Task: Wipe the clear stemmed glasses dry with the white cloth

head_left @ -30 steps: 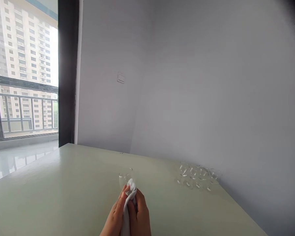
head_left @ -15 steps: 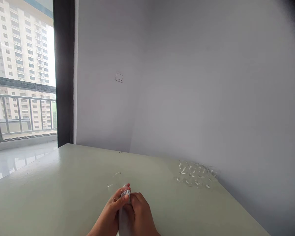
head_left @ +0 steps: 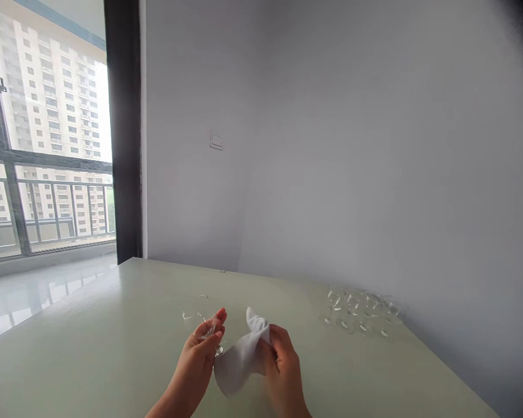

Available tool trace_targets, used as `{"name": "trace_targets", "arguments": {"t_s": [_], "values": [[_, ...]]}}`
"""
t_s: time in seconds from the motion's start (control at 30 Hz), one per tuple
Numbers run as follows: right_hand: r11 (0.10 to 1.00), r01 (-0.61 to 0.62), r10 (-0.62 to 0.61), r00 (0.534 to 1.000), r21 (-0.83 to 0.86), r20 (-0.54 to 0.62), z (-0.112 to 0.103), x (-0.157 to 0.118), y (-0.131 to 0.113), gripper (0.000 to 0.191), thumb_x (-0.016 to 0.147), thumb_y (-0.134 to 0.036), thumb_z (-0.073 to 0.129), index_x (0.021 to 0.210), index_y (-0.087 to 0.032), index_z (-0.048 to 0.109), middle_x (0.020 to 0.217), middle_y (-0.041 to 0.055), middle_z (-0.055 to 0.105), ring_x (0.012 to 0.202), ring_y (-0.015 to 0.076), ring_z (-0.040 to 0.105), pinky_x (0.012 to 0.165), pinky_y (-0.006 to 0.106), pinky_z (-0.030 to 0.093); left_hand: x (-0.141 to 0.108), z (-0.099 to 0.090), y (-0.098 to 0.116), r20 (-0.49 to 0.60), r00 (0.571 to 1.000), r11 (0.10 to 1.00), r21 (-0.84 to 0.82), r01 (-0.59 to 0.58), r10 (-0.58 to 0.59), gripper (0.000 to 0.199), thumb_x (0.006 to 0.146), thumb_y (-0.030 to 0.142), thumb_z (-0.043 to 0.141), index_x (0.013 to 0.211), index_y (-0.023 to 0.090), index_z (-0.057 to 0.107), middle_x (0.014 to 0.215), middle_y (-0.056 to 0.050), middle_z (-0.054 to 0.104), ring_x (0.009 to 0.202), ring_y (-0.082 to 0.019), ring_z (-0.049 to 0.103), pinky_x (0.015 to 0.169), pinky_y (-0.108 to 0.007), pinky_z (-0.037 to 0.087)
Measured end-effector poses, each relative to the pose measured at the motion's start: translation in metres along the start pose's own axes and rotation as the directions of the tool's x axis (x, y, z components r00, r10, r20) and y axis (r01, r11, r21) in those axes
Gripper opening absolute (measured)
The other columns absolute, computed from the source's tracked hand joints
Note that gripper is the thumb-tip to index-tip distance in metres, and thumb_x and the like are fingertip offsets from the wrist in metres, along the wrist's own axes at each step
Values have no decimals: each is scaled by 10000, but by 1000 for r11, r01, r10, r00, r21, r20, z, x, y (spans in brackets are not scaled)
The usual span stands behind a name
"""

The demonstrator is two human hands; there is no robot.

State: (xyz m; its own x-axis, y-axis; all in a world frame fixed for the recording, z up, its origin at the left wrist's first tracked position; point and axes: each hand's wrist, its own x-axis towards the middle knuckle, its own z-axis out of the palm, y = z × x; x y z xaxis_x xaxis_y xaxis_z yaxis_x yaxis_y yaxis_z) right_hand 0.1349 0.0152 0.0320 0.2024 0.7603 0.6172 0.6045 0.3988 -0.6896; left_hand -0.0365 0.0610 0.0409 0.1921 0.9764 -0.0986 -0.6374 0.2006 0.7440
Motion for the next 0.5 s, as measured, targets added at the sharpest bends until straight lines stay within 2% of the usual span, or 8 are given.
{"name": "trace_targets", "arguments": {"t_s": [0.03,0.1,0.13,0.17,0.27,0.37,0.43,0.5], "values": [[986,161,-158,986,-52,50,4,-3,-2,244,854,-315,467,999,-212,633,1020,73,666,1001,269,583,849,390,465,-3,2,0,-6,1000,1000,-1,3,-3,164,623,167,742,765,197,663,1252,-44,583,1162,-163,495,973,-236,371],[869,460,-435,886,-181,164,18,-11,-8,287,809,-233,530,1084,-246,610,1087,56,661,1085,285,542,933,441,399,-10,7,0,21,1000,1000,-2,10,-10,146,646,160,724,765,208,655,1300,-13,543,1019,-137,573,867,-219,443],[806,541,-507,840,-240,194,26,-15,-11,333,792,-198,539,1116,-247,595,1086,55,666,1069,284,552,927,447,397,-13,10,1,45,999,1000,5,7,-7,135,658,154,714,761,212,650,1328,-1,516,974,-127,586,823,-212,462],[776,563,-530,827,-284,191,32,-19,-14,370,781,-169,533,1142,-240,580,1080,58,670,1043,278,566,909,443,405,-17,12,1,63,998,1000,17,-2,1,126,665,148,708,751,214,643,1349,8,493,958,-123,587,795,-205,471],[805,525,-502,851,-275,156,41,-24,-15,420,776,-127,479,1184,-199,545,1114,79,647,1055,258,551,877,412,426,-25,17,4,102,995,996,81,-31,23,99,682,161,697,727,216,629,1379,16,458,1077,-152,532,803,-191,462],[894,416,-395,907,-165,142,29,-18,-6,354,822,-154,427,1144,-206,564,1117,80,633,1059,238,537,872,391,423,-27,17,4,142,990,986,162,-43,20,83,727,222,671,800,243,637,1382,9,456,1225,-189,427,907,-229,417],[978,195,-191,980,-75,52,16,-10,1,281,868,-228,405,1065,-217,605,1072,81,638,1007,234,553,847,385,424,-26,15,3,149,988,970,231,-74,40,127,747,261,658,872,262,635,1374,0,468,1272,-204,379,997,-275,348],[988,-120,117,993,100,32,5,-3,6,261,878,-348,423,936,-208,635,954,71,645,877,219,575,755,347,443,-26,15,3,152,984,950,283,-131,91,138,759,307,646,890,269,625,1375,-6,468,1285,-222,365,1049,-330,287]]}}
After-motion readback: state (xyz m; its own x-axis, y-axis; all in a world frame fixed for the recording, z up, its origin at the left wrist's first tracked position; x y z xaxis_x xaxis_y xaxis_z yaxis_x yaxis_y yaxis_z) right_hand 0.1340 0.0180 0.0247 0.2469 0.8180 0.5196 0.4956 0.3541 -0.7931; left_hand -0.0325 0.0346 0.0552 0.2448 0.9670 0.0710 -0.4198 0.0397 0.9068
